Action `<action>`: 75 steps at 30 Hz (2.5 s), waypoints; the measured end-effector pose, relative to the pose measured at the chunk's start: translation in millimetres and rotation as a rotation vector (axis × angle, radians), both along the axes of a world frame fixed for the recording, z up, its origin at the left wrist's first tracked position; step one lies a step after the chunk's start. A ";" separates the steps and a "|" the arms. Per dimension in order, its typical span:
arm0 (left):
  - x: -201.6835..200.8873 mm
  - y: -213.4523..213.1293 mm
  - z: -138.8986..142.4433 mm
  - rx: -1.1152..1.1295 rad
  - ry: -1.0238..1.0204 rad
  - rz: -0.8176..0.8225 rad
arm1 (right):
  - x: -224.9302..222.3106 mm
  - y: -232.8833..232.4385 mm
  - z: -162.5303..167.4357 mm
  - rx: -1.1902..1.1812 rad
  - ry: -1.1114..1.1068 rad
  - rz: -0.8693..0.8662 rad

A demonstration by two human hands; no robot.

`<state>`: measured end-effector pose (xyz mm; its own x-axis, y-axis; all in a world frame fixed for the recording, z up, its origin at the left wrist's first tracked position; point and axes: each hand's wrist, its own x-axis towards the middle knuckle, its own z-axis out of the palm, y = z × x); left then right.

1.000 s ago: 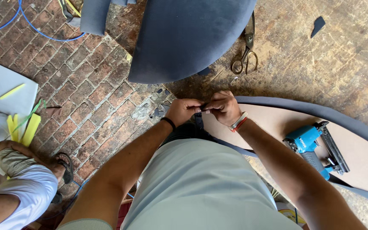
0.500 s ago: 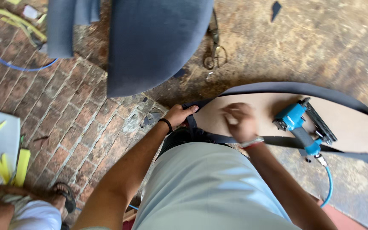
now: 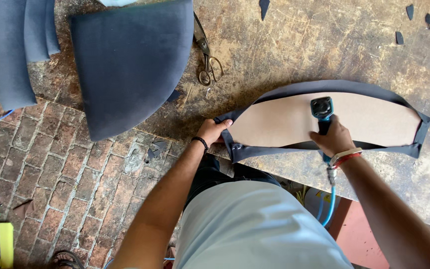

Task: The person staples a dark fabric onto a curved wooden board using a pneumatic staple gun. They fold the fabric edges, secure them with staples, and trim excess fabric with scissors.

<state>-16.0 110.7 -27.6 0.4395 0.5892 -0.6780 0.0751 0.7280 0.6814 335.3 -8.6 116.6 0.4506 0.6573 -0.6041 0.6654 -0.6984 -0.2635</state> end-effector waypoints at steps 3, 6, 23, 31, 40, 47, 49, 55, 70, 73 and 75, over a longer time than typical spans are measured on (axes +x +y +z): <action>2.1 -3.7 -2.4 0.073 0.047 -0.039 | -52.1 24.6 37.3 0.008 0.438 -0.143; 0.0 -5.5 -3.2 0.226 0.089 -0.087 | -114.3 64.9 56.1 -0.038 0.667 -0.067; 2.1 -9.2 2.3 0.305 0.040 -0.073 | -184.8 106.8 66.2 -0.187 0.487 0.072; 3.8 -9.2 7.4 0.382 0.170 -0.131 | -198.1 110.6 62.0 -0.221 0.466 0.116; -0.7 -16.3 8.1 0.514 0.109 -0.088 | -167.6 85.2 52.9 -0.090 0.529 0.017; -5.0 -21.2 16.0 0.551 0.460 -0.066 | -115.4 14.3 56.4 0.103 0.311 -0.069; -6.8 -21.5 25.6 0.607 0.656 -0.108 | -100.3 -11.7 59.3 0.163 0.280 -0.142; 13.2 -16.0 44.6 1.069 0.753 -0.160 | -42.6 -98.1 61.8 0.270 0.215 -0.396; 283.3 21.0 64.8 0.883 0.672 -0.831 | 113.3 -243.3 8.1 0.371 0.212 -0.848; 337.0 26.7 60.5 0.874 0.690 -0.908 | 141.7 -268.0 -10.5 0.270 0.054 -0.793; 363.2 28.7 54.6 0.980 0.692 -0.948 | 157.0 -283.3 -22.9 0.145 -0.048 -0.753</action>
